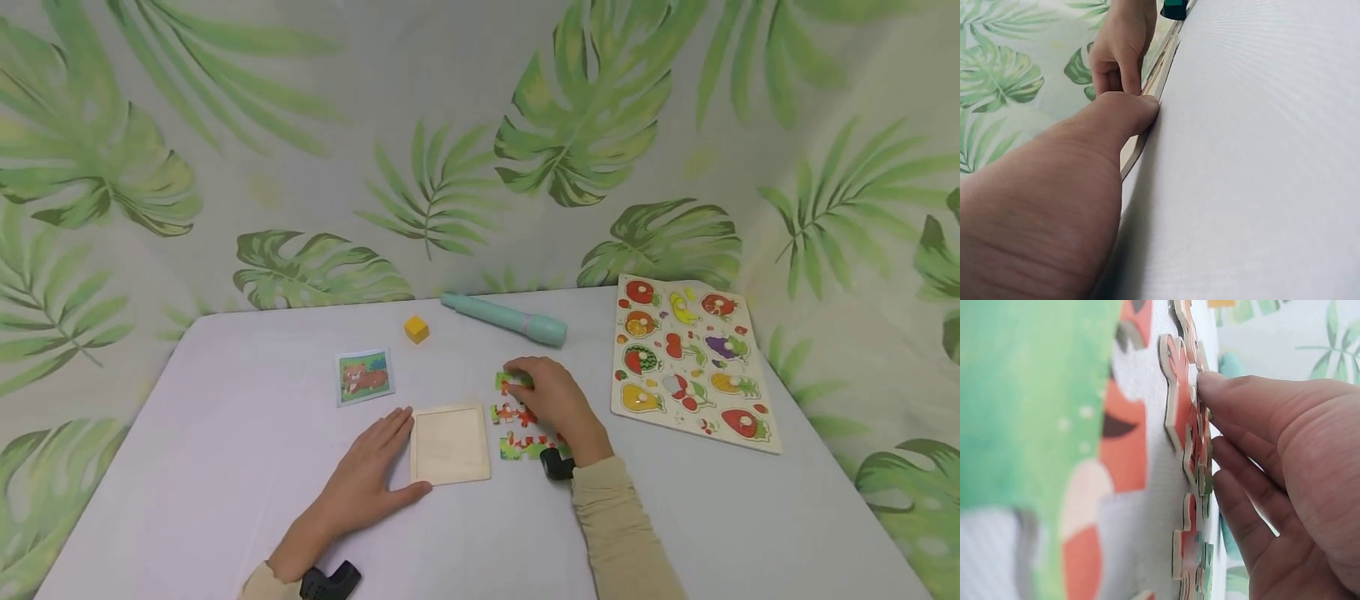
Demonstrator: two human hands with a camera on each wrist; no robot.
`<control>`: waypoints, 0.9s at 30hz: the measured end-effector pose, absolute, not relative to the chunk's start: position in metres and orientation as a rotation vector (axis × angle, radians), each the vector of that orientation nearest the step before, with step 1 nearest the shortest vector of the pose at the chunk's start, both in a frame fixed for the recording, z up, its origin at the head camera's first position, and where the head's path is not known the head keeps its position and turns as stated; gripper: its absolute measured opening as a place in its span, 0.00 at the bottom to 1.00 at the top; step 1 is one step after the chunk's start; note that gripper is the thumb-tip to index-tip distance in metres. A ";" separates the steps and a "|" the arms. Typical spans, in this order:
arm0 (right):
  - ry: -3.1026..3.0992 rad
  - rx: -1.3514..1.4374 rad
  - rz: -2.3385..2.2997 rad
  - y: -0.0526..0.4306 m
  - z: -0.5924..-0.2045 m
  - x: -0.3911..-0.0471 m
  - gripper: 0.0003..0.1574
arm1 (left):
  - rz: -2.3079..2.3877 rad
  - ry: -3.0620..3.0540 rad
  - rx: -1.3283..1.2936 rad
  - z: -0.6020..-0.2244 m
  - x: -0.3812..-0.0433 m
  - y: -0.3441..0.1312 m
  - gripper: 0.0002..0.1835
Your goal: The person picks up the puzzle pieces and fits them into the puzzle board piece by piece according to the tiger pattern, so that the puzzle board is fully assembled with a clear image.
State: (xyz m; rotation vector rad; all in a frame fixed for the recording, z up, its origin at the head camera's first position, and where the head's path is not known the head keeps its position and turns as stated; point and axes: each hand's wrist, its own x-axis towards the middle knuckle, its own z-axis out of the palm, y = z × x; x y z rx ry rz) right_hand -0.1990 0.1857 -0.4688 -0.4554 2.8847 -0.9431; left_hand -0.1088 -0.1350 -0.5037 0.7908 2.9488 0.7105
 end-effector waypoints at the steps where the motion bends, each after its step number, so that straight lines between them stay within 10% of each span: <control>1: 2.884 -0.455 -0.942 0.186 -0.469 -0.198 0.24 | 0.713 2.950 0.793 -0.504 -0.108 -0.135 0.55; 27: 2.893 -0.458 -0.924 0.187 -0.465 -0.197 0.24 | 0.770 2.971 0.840 -0.504 -0.108 -0.135 0.51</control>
